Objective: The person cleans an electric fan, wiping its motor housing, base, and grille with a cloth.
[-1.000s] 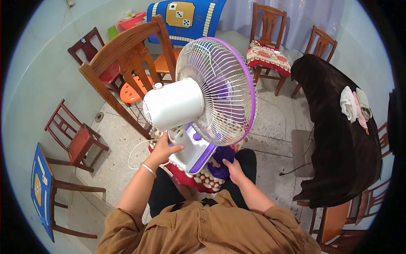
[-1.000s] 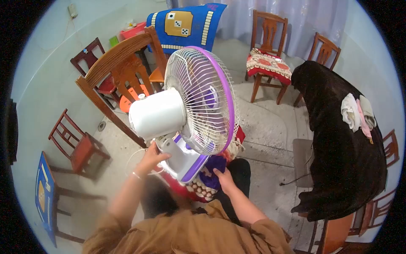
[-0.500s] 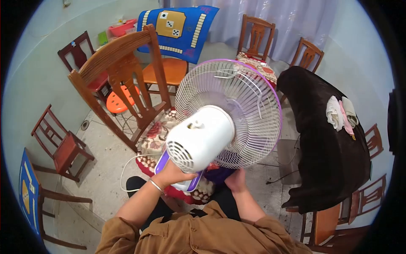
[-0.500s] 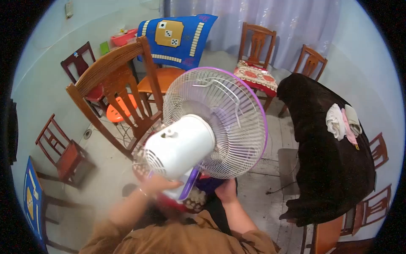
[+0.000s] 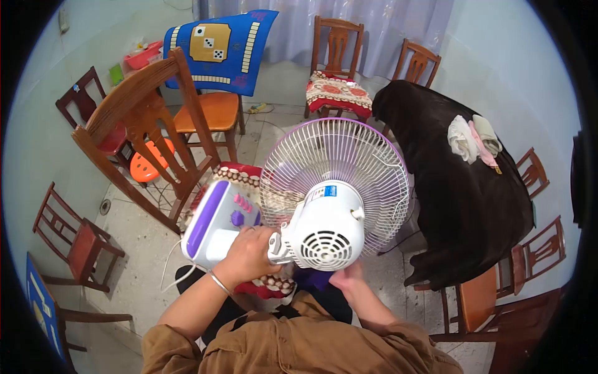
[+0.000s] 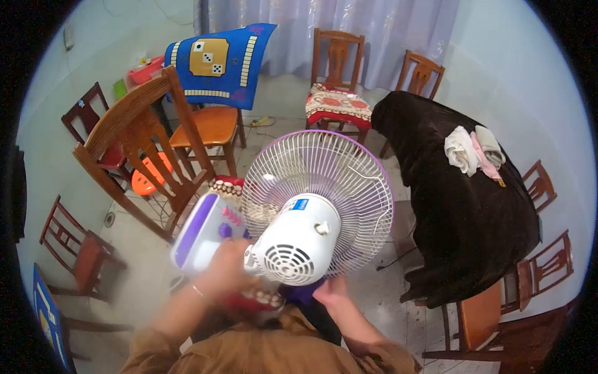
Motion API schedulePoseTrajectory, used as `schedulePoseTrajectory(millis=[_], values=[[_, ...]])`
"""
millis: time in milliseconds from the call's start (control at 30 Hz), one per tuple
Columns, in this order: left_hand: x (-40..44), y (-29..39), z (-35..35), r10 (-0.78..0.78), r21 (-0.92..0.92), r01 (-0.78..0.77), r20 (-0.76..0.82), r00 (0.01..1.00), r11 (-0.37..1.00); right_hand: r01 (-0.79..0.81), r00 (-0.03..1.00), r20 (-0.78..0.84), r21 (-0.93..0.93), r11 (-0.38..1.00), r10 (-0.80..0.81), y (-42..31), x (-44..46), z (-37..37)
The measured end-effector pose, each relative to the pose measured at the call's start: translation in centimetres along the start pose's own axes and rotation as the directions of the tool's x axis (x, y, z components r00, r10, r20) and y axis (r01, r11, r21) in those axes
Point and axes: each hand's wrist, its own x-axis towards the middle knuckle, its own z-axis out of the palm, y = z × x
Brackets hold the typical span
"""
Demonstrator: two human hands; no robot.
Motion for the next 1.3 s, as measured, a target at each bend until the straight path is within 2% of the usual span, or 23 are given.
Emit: schedulePoseTrajectory(millis=[133, 233, 300, 400, 500, 600, 633, 700, 767, 833, 933, 1067, 1100, 1167, 1267, 1300], values=[[-1.6, 1.1, -3.0, -0.005, 0.219, 0.021, -0.072, 0.997, 0.975, -0.093, 0.986, 0.133, -0.066, 0.993, 0.101, 2.6, 4.2, 2.6], [-2.6, -0.8, -2.8, 0.074, 0.341, -0.016, -0.159, 0.985, 0.940, -0.150, 0.954, 0.237, -0.156, 0.976, 0.185, 4.0, 6.5, 4.9], [-3.2, -2.0, -2.0, 0.068, 0.387, 0.018, -0.206, 0.976, 0.922, -0.203, 0.926, 0.270, -0.233, 0.951, 0.264, 5.6, 7.4, 5.5], [-3.6, -3.3, -0.7, 0.087, 0.460, 0.045, -0.262, 0.961, 0.887, -0.329, 0.876, 0.215, -0.384, 0.862, 0.431, 8.6, 7.5, 3.1], [-4.2, -4.0, 1.0, 0.012, 0.397, 0.080, -0.223, 0.975, 0.914, -0.456, 0.831, 0.074, -0.478, 0.750, 0.552, 10.4, 5.0, -1.5], [-4.8, -5.2, 3.6, -0.019, 0.391, 0.107, -0.221, 0.975, 0.914, -0.483, 0.861, -0.047, -0.381, 0.788, 0.506, 8.3, 1.2, -2.1], [-4.9, -5.5, 4.0, -0.027, 0.392, 0.116, -0.225, 0.974, 0.912, -0.466, 0.859, 0.039, -0.353, 0.812, 0.510, 7.4, 0.3, -3.0], [-4.8, -5.9, 4.1, -0.014, 0.386, 0.109, -0.240, 0.971, 0.916, -0.447, 0.885, -0.004, -0.285, 0.848, 0.466, 5.6, -2.0, -2.5], [-4.5, -6.4, 4.2, 0.008, 0.394, 0.092, -0.245, 0.970, 0.915, -0.398, 0.896, 0.081, -0.289, 0.871, 0.437, 4.0, -2.8, -4.0], [-4.8, -7.3, 4.7, 0.046, 0.434, 0.072, -0.257, 0.965, 0.898, -0.376, 0.922, 0.010, -0.216, 0.901, 0.387, 2.5, -4.0, -4.3], [-5.0, -6.8, 4.7, 0.027, 0.464, 0.102, -0.264, 0.964, 0.880, -0.264, 0.962, 0.008, -0.206, 0.942, 0.272, 0.5, -4.4, -5.4], [-5.3, -6.5, 4.8, -0.030, 0.456, 0.146, -0.253, 0.967, 0.878, -0.094, 0.993, 0.043, -0.286, 0.954, 0.110, -2.7, -4.4, -4.8], [-5.3, -6.4, 5.0, -0.040, 0.459, 0.158, -0.257, 0.966, 0.875, 0.016, 0.999, 0.038, -0.422, 0.906, 0.000, -3.4, -4.4, -3.7], [-5.6, -6.4, 5.3, -0.059, 0.464, 0.184, -0.271, 0.961, 0.866, 0.212, 0.974, 0.084, -0.666, 0.715, -0.210, -4.5, -4.4, -1.0], [-5.6, -6.3, 5.4, -0.078, 0.454, 0.203, -0.280, 0.957, 0.868, 0.436, 0.898, 0.387, -0.726, 0.531, -0.208, -5.2, -3.8, 2.7], [-5.6, -6.3, 5.3, -0.078, 0.445, 0.207, -0.289, 0.954, 0.871, 0.495, 0.869, 0.445, -0.762, 0.417, -0.216, -5.1, -3.5, 3.4]])
